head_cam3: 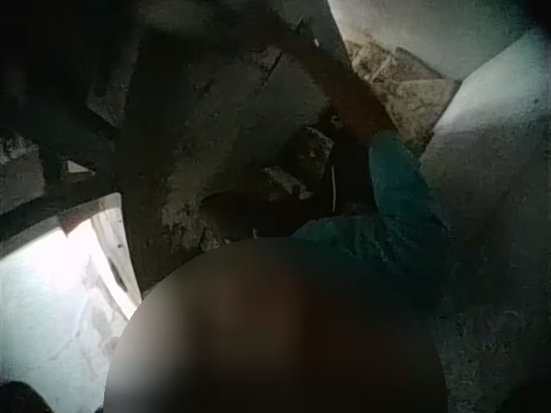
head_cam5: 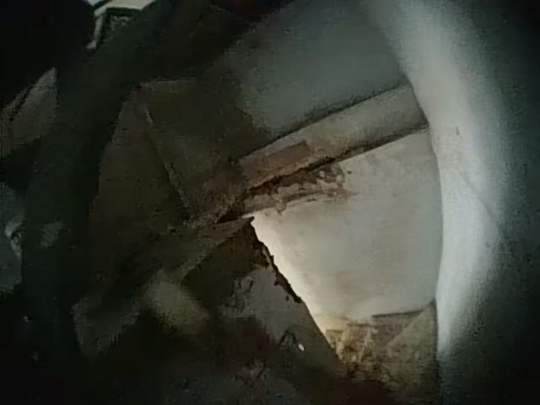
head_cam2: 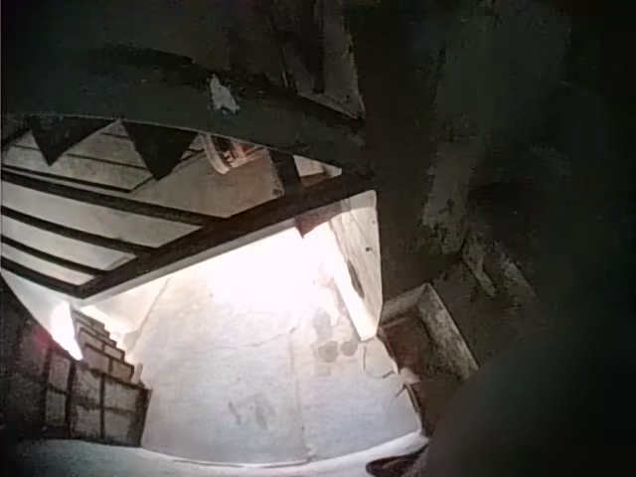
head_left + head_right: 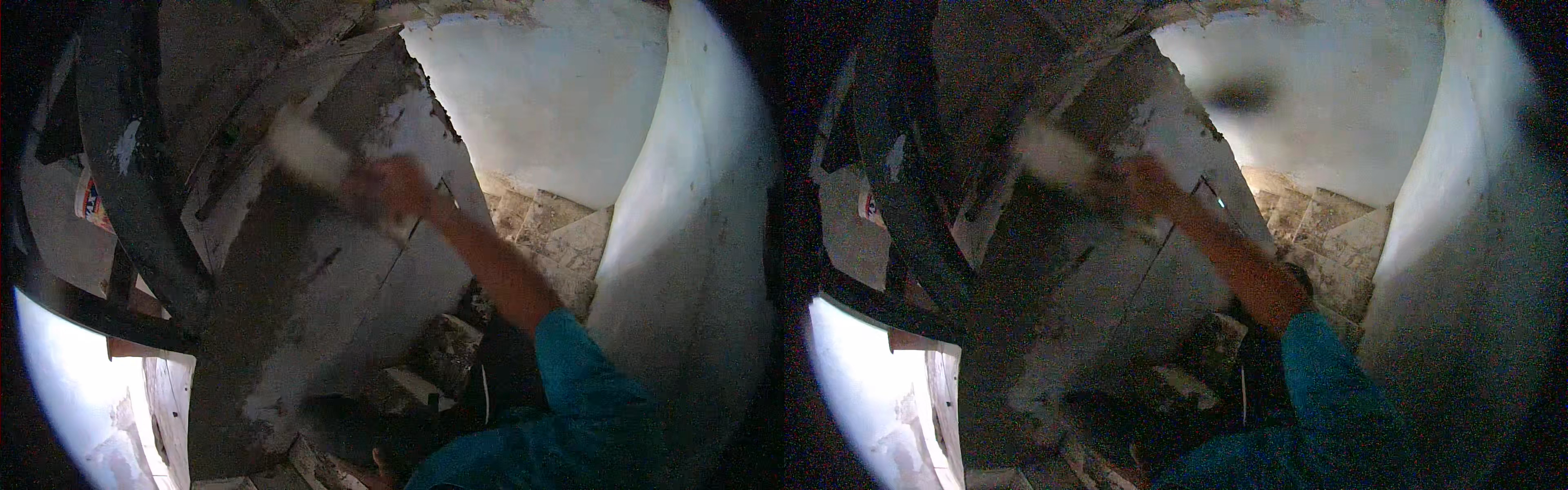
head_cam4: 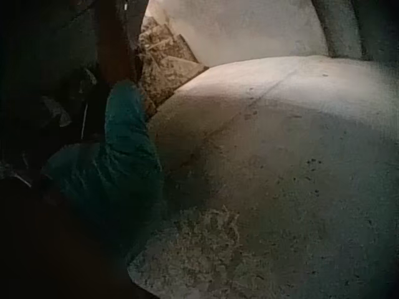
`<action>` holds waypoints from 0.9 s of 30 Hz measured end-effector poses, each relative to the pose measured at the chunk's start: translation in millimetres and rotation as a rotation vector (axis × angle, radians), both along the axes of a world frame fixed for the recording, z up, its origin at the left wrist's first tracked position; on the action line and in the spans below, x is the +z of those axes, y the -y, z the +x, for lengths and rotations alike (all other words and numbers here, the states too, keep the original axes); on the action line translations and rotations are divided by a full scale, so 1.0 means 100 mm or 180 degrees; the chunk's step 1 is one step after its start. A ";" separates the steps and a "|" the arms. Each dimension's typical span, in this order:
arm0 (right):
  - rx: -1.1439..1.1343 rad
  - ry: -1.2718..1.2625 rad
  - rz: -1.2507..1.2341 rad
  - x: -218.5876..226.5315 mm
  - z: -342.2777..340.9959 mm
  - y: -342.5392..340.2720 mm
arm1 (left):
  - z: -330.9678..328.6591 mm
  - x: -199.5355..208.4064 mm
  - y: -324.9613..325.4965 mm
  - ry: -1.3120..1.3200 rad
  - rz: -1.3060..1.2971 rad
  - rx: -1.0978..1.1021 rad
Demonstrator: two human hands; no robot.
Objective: Apply plaster or finishing compound to the side and underside of tiled stairs using a trowel.
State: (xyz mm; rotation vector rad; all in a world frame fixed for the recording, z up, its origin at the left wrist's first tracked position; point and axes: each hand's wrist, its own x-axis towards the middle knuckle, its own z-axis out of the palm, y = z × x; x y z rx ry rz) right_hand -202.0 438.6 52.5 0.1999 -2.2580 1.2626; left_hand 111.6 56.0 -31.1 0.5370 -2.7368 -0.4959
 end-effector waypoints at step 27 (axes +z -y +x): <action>-0.1825 -0.1115 0.1906 -1.29 0.03 0.38 | -0.50 0.22 0.44 0.0074 0.0145 -0.0476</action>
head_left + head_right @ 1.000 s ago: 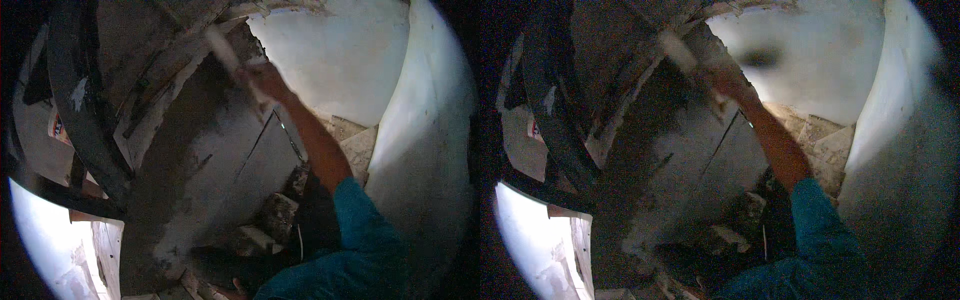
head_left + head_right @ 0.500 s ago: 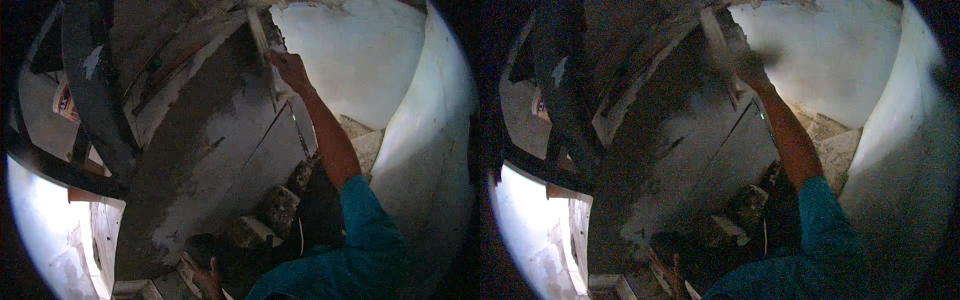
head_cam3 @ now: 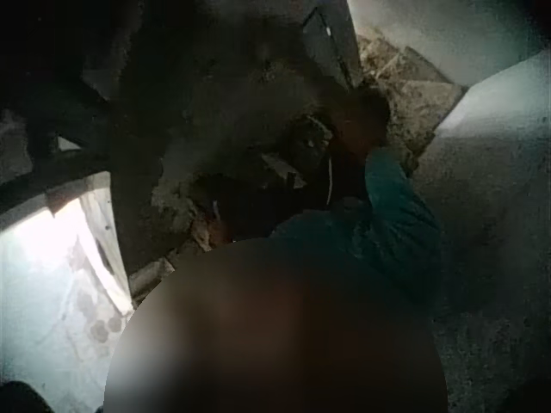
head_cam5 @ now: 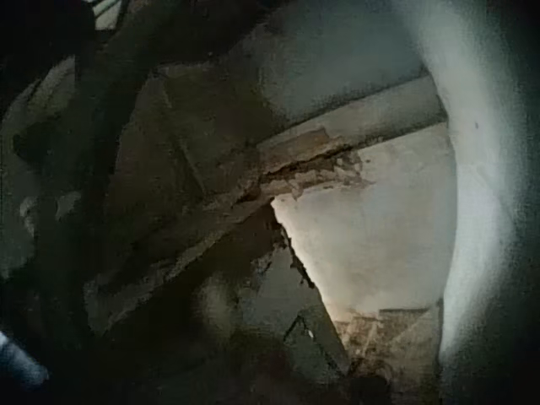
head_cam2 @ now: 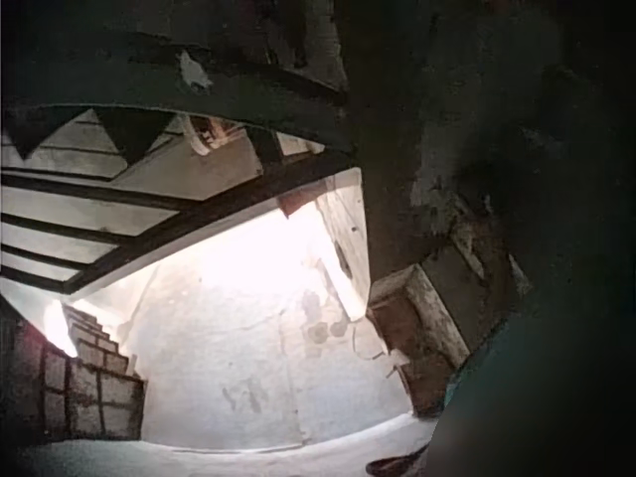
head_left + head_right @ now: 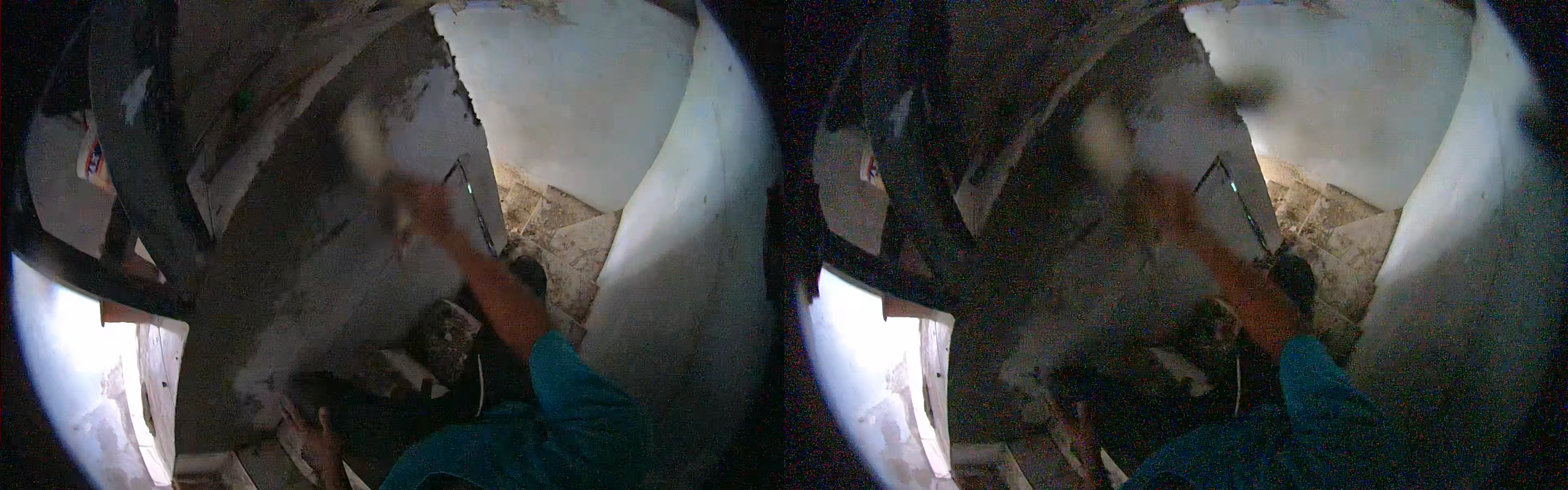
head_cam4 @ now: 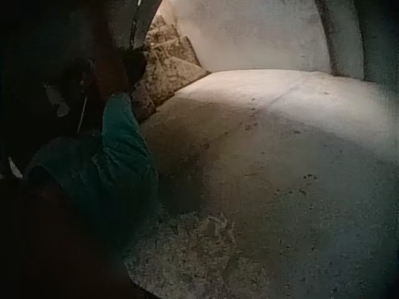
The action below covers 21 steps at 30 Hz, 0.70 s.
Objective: Apply plaster or finishing compound to the side and underside of tiled stairs using a trowel.
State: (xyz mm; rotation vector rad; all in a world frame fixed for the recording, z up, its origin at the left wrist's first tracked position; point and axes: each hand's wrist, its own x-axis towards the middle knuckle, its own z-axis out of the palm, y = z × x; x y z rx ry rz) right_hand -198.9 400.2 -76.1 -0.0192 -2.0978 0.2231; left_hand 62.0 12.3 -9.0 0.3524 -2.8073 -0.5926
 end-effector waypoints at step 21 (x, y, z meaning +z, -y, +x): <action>0.3197 0.2820 -0.0456 0.54 1.01 1.98 | 0.26 0.19 0.35 -0.0977 0.0237 0.0176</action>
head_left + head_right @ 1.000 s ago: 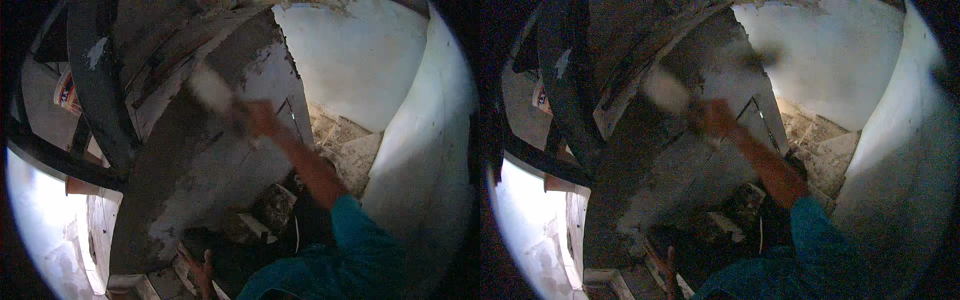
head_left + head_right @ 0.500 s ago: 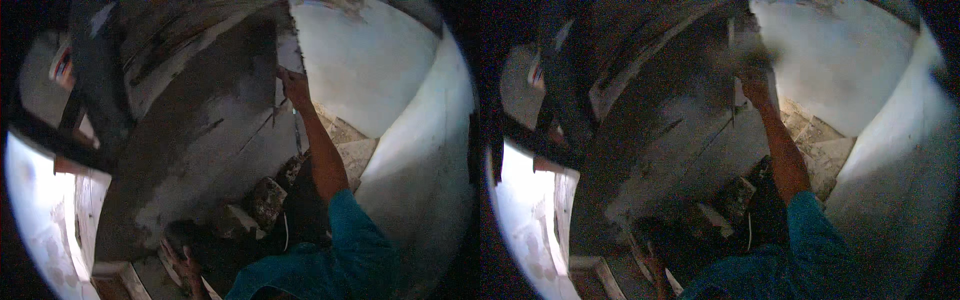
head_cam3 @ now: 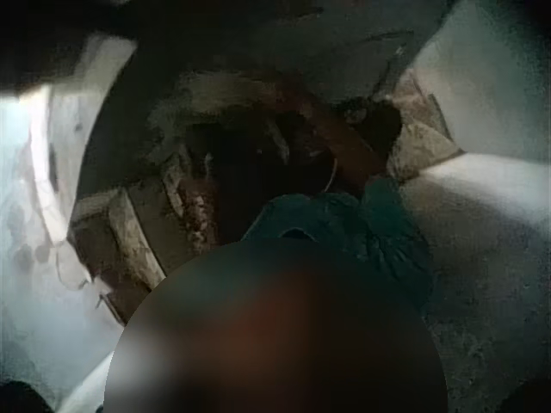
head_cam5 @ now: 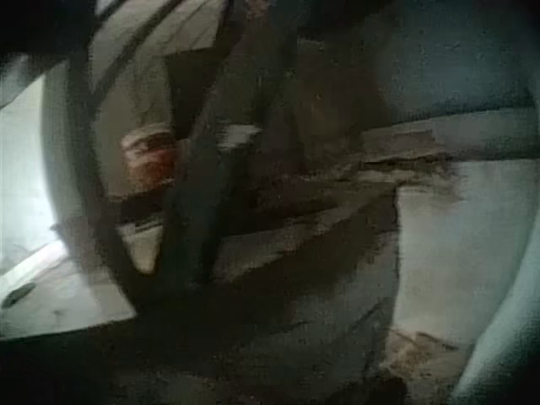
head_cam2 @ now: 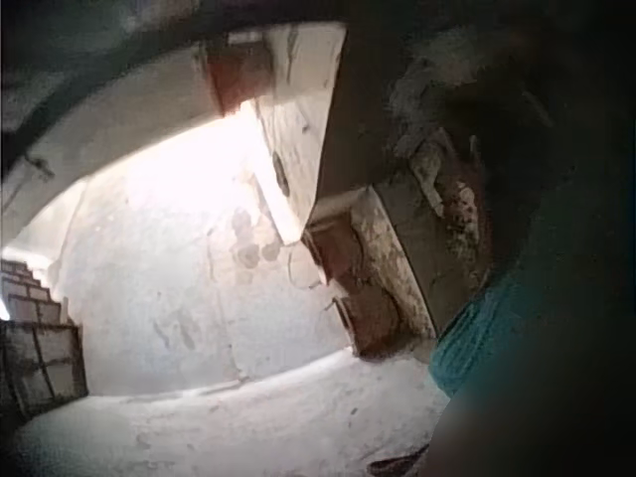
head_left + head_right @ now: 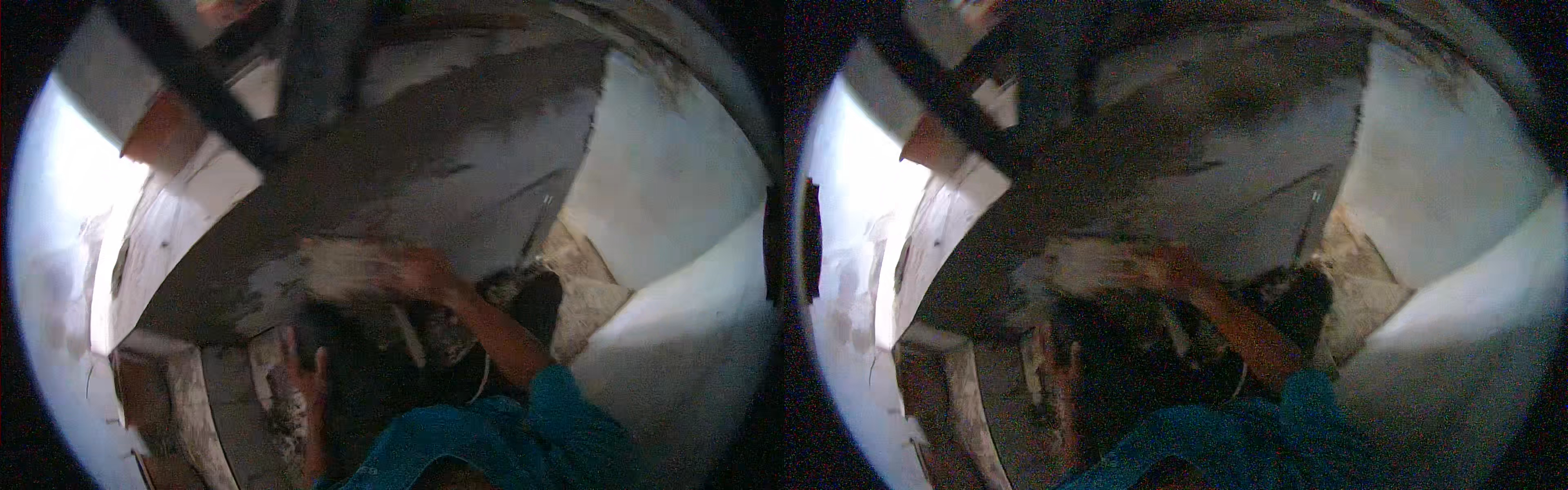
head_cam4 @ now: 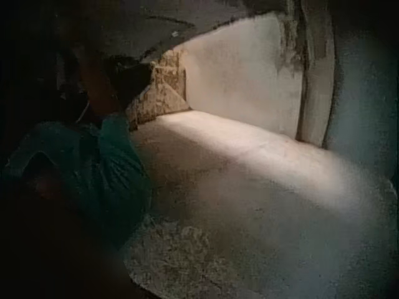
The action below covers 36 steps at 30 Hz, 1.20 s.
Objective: Apply plaster or finishing compound to the side and underside of tiled stairs using a trowel.
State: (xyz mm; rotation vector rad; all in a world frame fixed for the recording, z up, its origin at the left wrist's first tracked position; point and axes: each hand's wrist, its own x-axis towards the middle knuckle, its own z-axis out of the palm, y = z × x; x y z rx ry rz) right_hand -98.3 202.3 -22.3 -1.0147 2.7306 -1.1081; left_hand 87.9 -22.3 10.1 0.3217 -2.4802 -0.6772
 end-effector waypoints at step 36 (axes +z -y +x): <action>0.1205 -0.0143 -0.0333 0.20 1.91 0.41 | 1.36 0.05 0.98 -0.2558 0.5700 0.0972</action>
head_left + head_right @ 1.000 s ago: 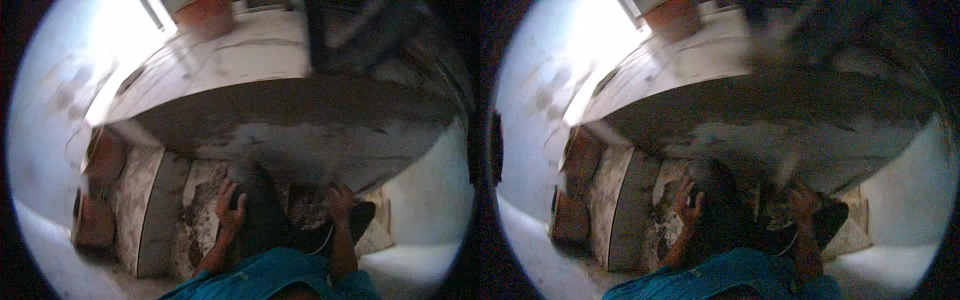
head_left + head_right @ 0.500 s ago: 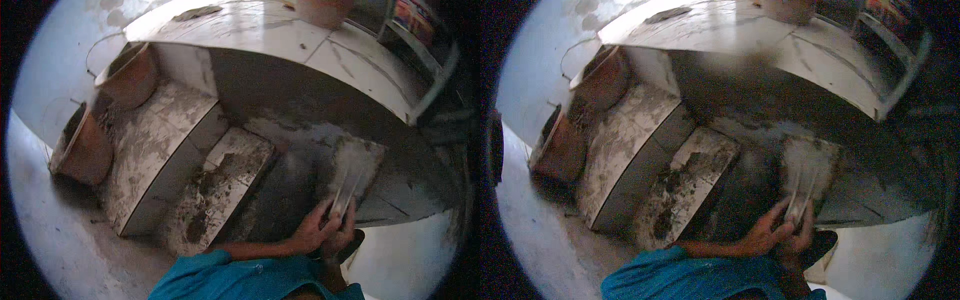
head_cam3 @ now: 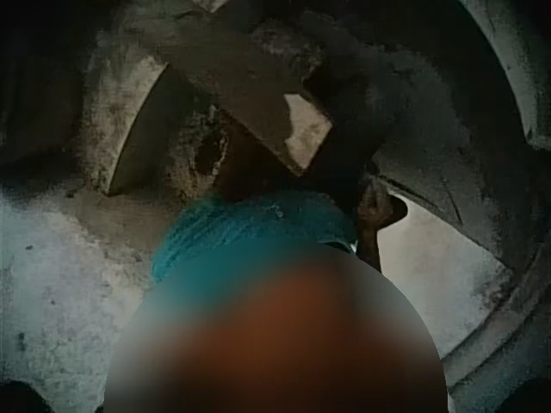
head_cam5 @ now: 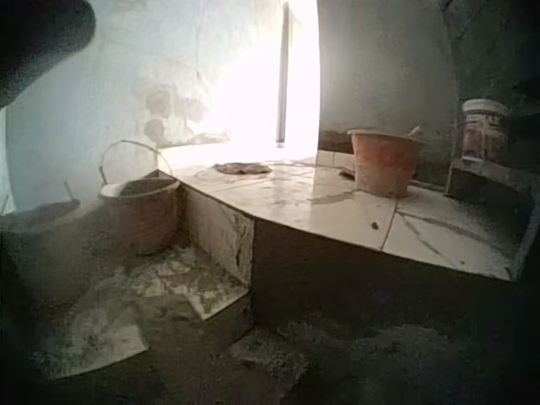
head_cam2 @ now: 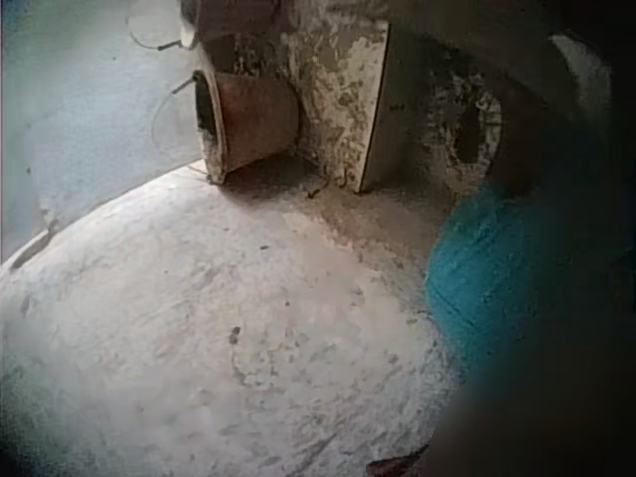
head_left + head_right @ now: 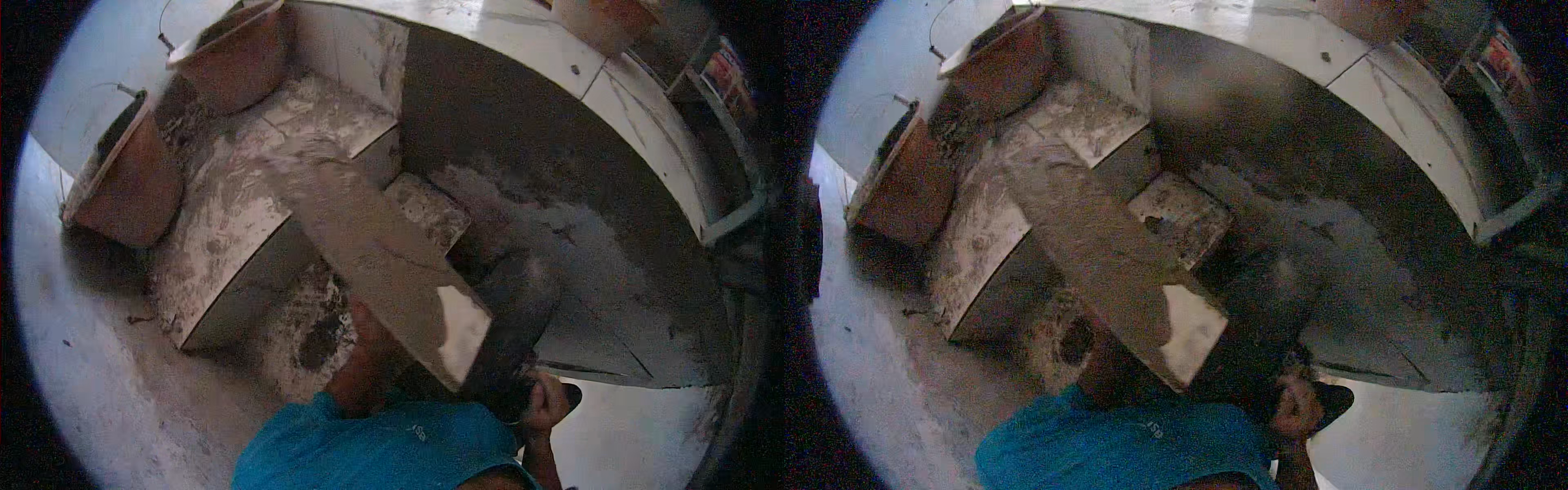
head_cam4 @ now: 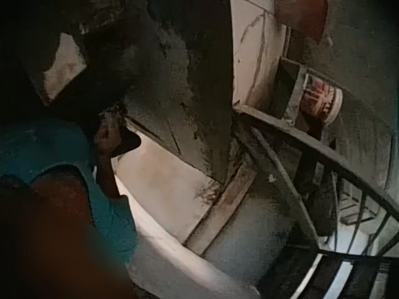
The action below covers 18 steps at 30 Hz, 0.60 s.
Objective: Apply plaster or finishing compound to the side and underside of tiled stairs using a trowel.
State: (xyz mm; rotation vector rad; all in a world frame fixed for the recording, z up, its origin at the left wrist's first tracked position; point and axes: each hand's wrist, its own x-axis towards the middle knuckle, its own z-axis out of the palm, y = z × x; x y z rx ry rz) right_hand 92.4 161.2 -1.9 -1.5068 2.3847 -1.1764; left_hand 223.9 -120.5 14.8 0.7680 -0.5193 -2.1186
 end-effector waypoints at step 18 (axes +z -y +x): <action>-0.3107 -0.0062 0.1456 -1.73 -0.47 -1.54 | 0.01 -0.59 0.46 0.1751 -0.2015 0.0530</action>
